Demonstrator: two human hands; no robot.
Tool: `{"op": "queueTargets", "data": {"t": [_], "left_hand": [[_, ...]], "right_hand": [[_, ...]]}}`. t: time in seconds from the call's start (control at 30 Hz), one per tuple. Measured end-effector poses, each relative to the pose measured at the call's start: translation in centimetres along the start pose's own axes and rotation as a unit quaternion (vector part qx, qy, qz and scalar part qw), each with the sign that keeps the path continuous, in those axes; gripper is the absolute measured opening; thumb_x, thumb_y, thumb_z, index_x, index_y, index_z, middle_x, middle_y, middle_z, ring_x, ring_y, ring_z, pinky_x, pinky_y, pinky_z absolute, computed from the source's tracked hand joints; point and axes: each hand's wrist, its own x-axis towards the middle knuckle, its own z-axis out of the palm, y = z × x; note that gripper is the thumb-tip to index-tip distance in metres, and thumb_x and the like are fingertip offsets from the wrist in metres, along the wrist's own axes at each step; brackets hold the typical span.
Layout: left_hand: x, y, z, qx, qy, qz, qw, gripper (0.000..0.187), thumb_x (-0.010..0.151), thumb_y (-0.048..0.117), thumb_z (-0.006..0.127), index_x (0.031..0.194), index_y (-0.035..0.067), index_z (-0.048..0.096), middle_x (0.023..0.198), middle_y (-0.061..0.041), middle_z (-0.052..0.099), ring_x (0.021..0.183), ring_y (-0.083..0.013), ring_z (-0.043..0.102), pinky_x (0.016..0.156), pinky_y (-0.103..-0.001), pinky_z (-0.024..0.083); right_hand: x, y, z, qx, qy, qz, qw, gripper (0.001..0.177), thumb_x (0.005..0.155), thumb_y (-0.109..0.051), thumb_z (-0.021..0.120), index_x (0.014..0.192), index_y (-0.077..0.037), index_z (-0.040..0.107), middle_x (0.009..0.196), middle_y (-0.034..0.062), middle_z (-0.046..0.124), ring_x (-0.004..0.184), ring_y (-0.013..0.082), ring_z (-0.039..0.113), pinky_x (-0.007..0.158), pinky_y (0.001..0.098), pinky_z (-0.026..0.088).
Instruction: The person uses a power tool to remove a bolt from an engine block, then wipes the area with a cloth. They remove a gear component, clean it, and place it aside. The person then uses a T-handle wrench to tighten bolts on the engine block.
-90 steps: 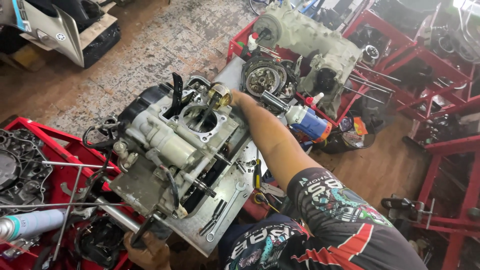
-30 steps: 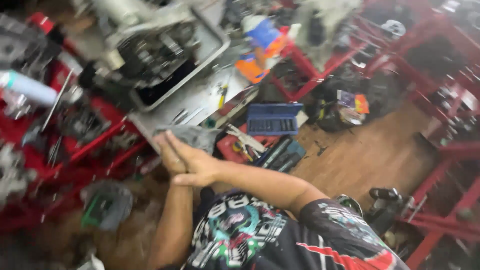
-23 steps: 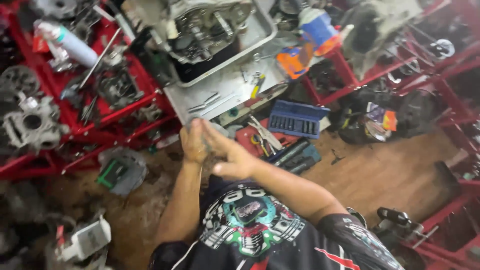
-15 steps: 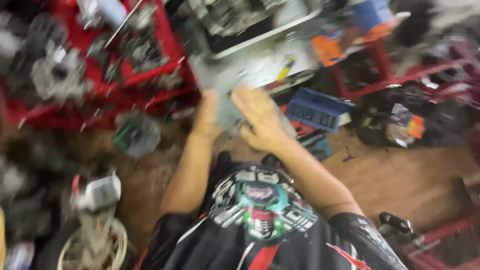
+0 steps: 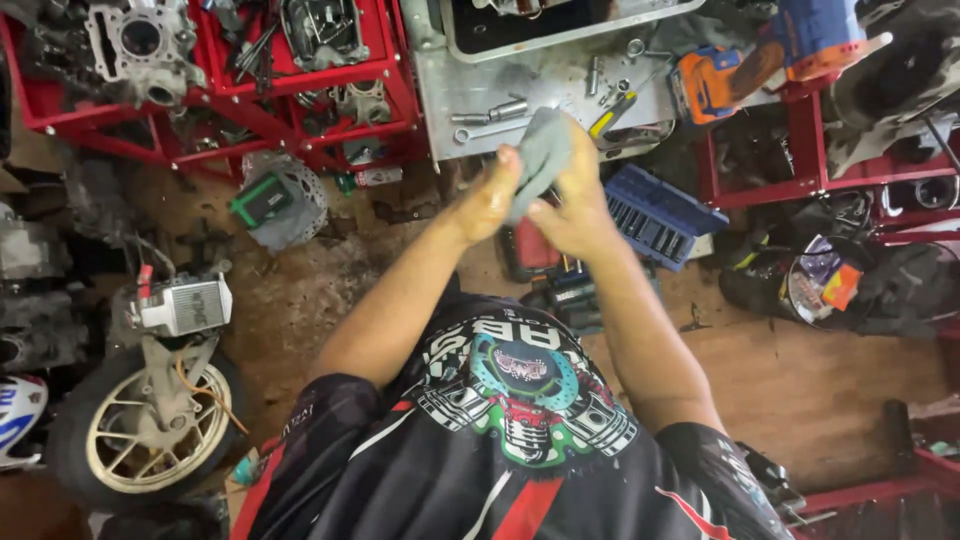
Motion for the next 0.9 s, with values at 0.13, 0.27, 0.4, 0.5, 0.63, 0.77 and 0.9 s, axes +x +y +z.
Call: {"op": "queueTargets", "data": {"t": [0.13, 0.27, 0.4, 0.5, 0.63, 0.77, 0.9], "left_hand": [[-0.2, 7.8, 3.3, -0.013, 0.04, 0.054, 0.998, 0.066, 0.113, 0.041, 0.016, 0.133, 0.002, 0.065, 0.134, -0.021, 0.065, 0.129, -0.0306, 0.057, 0.117, -0.05, 0.038], [1.3, 6.4, 1.4, 0.068, 0.233, 0.045, 0.969, 0.078, 0.104, 0.065, 0.03, 0.157, 0.009, 0.028, 0.162, -0.02, 0.04, 0.142, -0.0354, 0.053, 0.118, -0.052, 0.046], [3.1, 5.0, 5.6, -0.321, 0.22, 0.226, 0.893, 0.04, 0.117, 0.018, 0.045, 0.156, 0.01, 0.045, 0.164, -0.012, 0.043, 0.153, -0.0277, 0.042, 0.136, -0.041, 0.029], [2.4, 7.0, 5.3, 0.175, 0.264, 0.089, 0.944, 0.068, 0.099, 0.005, 0.061, 0.155, 0.034, 0.035, 0.159, 0.003, 0.047, 0.126, -0.0173, 0.067, 0.094, -0.037, 0.066], [1.9, 7.3, 5.8, 0.081, 0.195, 0.101, 0.972, 0.058, 0.108, 0.011, 0.054, 0.156, 0.039, 0.037, 0.167, 0.002, 0.037, 0.14, -0.0189, 0.06, 0.112, -0.034, 0.06], [1.4, 8.7, 5.6, 0.178, 0.124, 0.103, 0.971, 0.07, 0.103, -0.009, 0.047, 0.159, 0.029, 0.029, 0.165, -0.003, 0.04, 0.148, -0.0286, 0.051, 0.123, -0.051, 0.048], [1.7, 10.3, 4.1, 0.125, 0.096, 0.108, 0.982, 0.064, 0.101, -0.009, 0.045, 0.159, 0.012, 0.025, 0.161, -0.015, 0.044, 0.151, -0.0331, 0.044, 0.129, -0.046, 0.039]], "right_hand": [[-3.3, 4.2, 0.2, 0.202, 0.111, 0.12, 0.966, 0.032, 0.1, -0.014, 0.067, 0.131, -0.007, 0.061, 0.125, 0.0111, 0.05, 0.115, 0.027, 0.047, 0.11, 0.0378, 0.035], [-5.5, 2.5, 1.9, 0.35, 0.107, 0.266, 0.892, 0.024, 0.101, -0.025, 0.059, 0.122, -0.013, 0.058, 0.103, -0.001, 0.061, 0.094, 0.0067, 0.059, 0.099, 0.0223, 0.045], [-3.3, -2.8, 4.3, 0.152, 0.077, 0.233, 0.957, 0.039, 0.105, -0.041, 0.053, 0.129, -0.011, 0.05, 0.113, 0.005, 0.06, 0.103, 0.0155, 0.056, 0.096, 0.035, 0.048], [0.5, -6.6, 3.0, 0.14, 0.195, 0.122, 0.963, 0.059, 0.113, -0.045, 0.038, 0.153, -0.001, 0.035, 0.152, 0.0197, 0.048, 0.143, 0.0291, 0.048, 0.126, 0.0427, 0.035], [1.8, -6.5, 2.3, 0.215, 0.236, 0.174, 0.932, 0.058, 0.109, -0.05, 0.042, 0.143, -0.002, 0.044, 0.135, 0.0155, 0.057, 0.125, 0.0242, 0.057, 0.112, 0.0403, 0.046], [3.5, -6.3, 0.7, 0.345, 0.256, 0.314, 0.846, 0.064, 0.095, -0.054, 0.054, 0.135, -0.003, 0.056, 0.126, 0.0127, 0.065, 0.119, 0.0253, 0.063, 0.11, 0.0399, 0.051], [2.6, -5.3, -0.1, 0.431, 0.267, 0.409, 0.759, 0.069, 0.085, -0.056, 0.063, 0.129, -0.004, 0.064, 0.119, 0.0107, 0.07, 0.115, 0.0262, 0.067, 0.108, 0.0396, 0.054]]}}
